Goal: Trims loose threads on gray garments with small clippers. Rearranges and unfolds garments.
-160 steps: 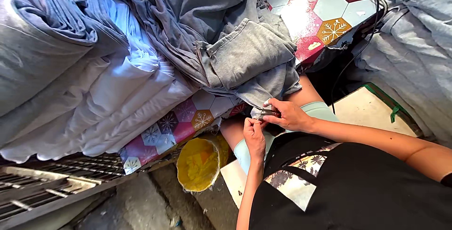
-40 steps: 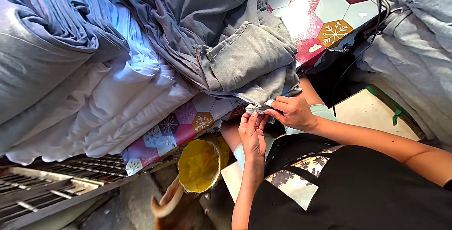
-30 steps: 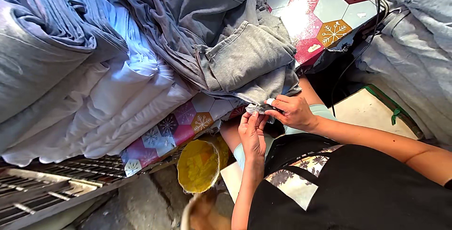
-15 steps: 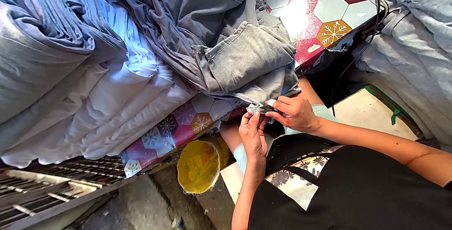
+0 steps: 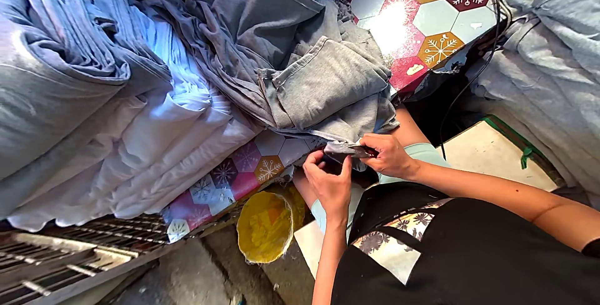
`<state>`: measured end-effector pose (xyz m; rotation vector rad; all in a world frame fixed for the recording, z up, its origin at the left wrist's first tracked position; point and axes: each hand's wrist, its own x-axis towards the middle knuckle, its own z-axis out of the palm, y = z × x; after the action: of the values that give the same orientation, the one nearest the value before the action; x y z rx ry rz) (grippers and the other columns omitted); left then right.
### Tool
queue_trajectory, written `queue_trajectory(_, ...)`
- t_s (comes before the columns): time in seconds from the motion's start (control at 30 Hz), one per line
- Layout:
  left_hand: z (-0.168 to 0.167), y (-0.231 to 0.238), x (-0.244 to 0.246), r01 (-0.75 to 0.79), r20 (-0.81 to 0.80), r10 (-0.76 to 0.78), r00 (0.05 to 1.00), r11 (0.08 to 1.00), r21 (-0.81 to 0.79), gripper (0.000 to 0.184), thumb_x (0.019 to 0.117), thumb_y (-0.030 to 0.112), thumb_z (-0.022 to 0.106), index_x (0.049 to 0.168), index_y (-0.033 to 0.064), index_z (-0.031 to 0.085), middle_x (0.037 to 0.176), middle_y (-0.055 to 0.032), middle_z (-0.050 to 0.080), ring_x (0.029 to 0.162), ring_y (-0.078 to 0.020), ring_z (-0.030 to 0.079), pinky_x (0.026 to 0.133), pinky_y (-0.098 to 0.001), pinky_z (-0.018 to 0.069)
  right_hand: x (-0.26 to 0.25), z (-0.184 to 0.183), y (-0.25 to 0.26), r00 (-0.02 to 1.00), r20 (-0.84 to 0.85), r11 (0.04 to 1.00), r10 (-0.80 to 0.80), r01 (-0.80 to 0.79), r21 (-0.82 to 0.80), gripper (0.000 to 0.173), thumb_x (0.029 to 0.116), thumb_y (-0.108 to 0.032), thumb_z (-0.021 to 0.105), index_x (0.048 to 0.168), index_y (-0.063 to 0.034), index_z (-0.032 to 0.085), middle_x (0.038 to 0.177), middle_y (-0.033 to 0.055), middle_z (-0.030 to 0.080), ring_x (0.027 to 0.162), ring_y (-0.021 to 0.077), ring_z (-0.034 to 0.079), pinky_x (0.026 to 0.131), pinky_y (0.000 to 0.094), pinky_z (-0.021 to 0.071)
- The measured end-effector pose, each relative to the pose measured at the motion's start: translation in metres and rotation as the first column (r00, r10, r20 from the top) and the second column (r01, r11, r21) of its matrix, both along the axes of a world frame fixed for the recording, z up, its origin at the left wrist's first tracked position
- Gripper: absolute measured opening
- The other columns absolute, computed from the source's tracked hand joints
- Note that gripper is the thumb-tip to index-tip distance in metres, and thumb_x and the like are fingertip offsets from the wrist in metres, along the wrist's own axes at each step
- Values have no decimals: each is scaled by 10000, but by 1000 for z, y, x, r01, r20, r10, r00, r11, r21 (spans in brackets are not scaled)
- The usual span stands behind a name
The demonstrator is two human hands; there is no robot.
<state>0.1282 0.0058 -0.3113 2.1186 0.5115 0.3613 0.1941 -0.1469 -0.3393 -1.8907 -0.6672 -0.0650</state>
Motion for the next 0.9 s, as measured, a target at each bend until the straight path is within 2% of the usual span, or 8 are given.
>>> queue_trajectory(0.07, 1, 7, 8, 215, -219, -166, 962, 951, 221, 586, 803, 124, 807, 1264, -150, 572, 1324, -353, 555, 1226, -473, 572, 1029, -578, 479, 2, 4, -1, 997, 21, 997, 74, -74, 5, 125, 822, -131, 691, 793, -10, 682, 691, 65, 610, 626, 146, 588, 551, 314, 475)
queue_trajectory(0.2, 45, 24, 55, 401, -263, -404, 876, 914, -70, 131, 946, 97, 659, 957, -23, 711, 832, -96, 707, 782, -176, 684, 753, -427, 568, 15, 19, -10, 996, -86, 977, 3, 16, 214, 149, 928, -67, 632, 980, 50, 708, 875, 79, 693, 733, 50, 626, 681, 214, 547)
queue_trajectory(0.3, 59, 53, 116, 238, 26, -257, 966, 847, -474, 439, 1109, 282, 394, 1431, -11, 453, 1339, -116, 603, 1188, -153, 625, 1011, -381, 544, 33, 22, -22, 954, -221, 928, -203, 259, 267, 281, 1044, -122, 531, 1236, 52, 638, 995, 61, 684, 790, 0, 606, 725, 184, 530)
queue_trajectory(0.37, 56, 62, 137, 311, 113, -293, 949, 824, -474, 563, 1119, 348, 306, 1618, 96, 238, 1641, -114, 311, 1431, -216, 446, 1118, -408, 460, 40, 15, -32, 919, -273, 925, -284, 337, 174, 274, 1058, -161, 545, 1246, 10, 649, 1027, 62, 687, 806, 5, 615, 727, 172, 525)
queue_trajectory(0.47, 21, 38, 95, 146, 236, -111, 965, 980, -135, 389, 1080, 255, 491, 1381, 10, 507, 1348, -113, 602, 1180, -169, 626, 982, -365, 542, 37, -2, -48, 901, -270, 931, -340, 363, 39, 198, 1030, -157, 597, 1106, -5, 698, 999, 92, 671, 765, 79, 611, 684, 237, 528)
queue_trajectory(0.53, -26, 16, 63, -79, 193, 119, 974, 976, -202, 300, 1019, 171, 585, 1193, -63, 515, 1045, -125, 622, 947, -161, 621, 844, -336, 532, 32, -12, -53, 883, -305, 929, -355, 370, -9, 193, 1027, -160, 606, 1058, 1, 706, 936, 98, 654, 736, 108, 598, 665, 271, 523)
queue_trajectory(0.7, -102, -11, 51, -289, -216, 192, 957, 660, -694, 589, 1021, 212, 639, 1474, -50, 370, 1422, -249, 509, 1285, -303, 533, 1077, -457, 470, 20, -16, -36, 848, -473, 961, -238, 277, 15, 186, 1033, -127, 598, 1069, 19, 708, 999, 108, 688, 812, 99, 634, 750, 272, 542)
queue_trajectory(0.9, -101, -3, 48, -96, -241, -83, 967, 757, -646, 243, 1011, 148, 638, 1091, -80, 655, 1019, -163, 700, 960, -181, 667, 911, -363, 543, 19, -12, -26, 901, -415, 986, -124, 158, 48, 158, 1003, -134, 638, 991, -2, 724, 914, 58, 658, 743, 56, 591, 682, 220, 507)
